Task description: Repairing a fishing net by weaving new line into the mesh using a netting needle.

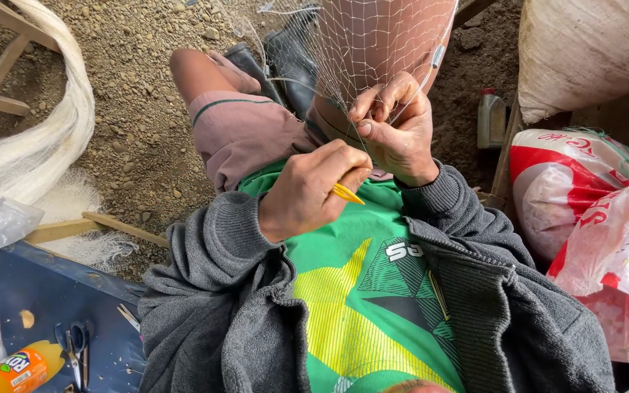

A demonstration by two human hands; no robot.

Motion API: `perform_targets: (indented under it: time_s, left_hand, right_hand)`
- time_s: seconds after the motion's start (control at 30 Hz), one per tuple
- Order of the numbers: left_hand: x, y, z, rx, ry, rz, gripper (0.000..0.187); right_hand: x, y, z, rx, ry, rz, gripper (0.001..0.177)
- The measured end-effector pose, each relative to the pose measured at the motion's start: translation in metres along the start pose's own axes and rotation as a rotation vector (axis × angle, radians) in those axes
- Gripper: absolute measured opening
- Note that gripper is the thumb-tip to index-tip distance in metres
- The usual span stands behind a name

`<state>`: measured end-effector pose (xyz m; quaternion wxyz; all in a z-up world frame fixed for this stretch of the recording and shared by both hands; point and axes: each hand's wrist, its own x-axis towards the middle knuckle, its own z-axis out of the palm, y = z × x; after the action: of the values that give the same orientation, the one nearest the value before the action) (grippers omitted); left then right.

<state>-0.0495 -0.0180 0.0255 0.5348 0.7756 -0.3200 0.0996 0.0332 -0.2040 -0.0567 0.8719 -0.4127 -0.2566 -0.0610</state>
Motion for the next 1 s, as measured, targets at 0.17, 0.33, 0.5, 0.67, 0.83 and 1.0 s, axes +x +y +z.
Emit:
perform_targets:
  time_s: [0.17, 0.33, 0.5, 0.67, 0.83, 1.0]
  left_hand:
    - [-0.001, 0.008, -0.003, 0.270, -0.017, 0.139, 0.001]
    - [0.001, 0.013, -0.001, 0.413, -0.030, 0.226, 0.006]
    - [0.002, 0.014, 0.001, 0.504, -0.011, 0.307, 0.008]
    - [0.002, 0.016, 0.004, 0.598, -0.059, 0.359, 0.014]
    - [0.006, 0.023, 0.001, 0.649, -0.027, 0.435, 0.014]
    - [0.000, 0.021, 0.000, 0.417, -0.060, 0.397, 0.024]
  right_hand:
    - [0.000, -0.019, 0.007, -0.011, -0.024, 0.098, 0.042]
    - [0.001, -0.031, 0.013, -0.028, -0.011, 0.195, 0.040]
    - [0.004, -0.038, 0.019, -0.069, 0.011, 0.221, 0.039]
    - [0.004, -0.043, 0.017, -0.091, -0.003, 0.246, 0.041]
    - [0.001, -0.037, 0.011, -0.054, 0.004, 0.243, 0.039]
    - [-0.001, -0.029, 0.005, -0.030, -0.039, 0.163, 0.041]
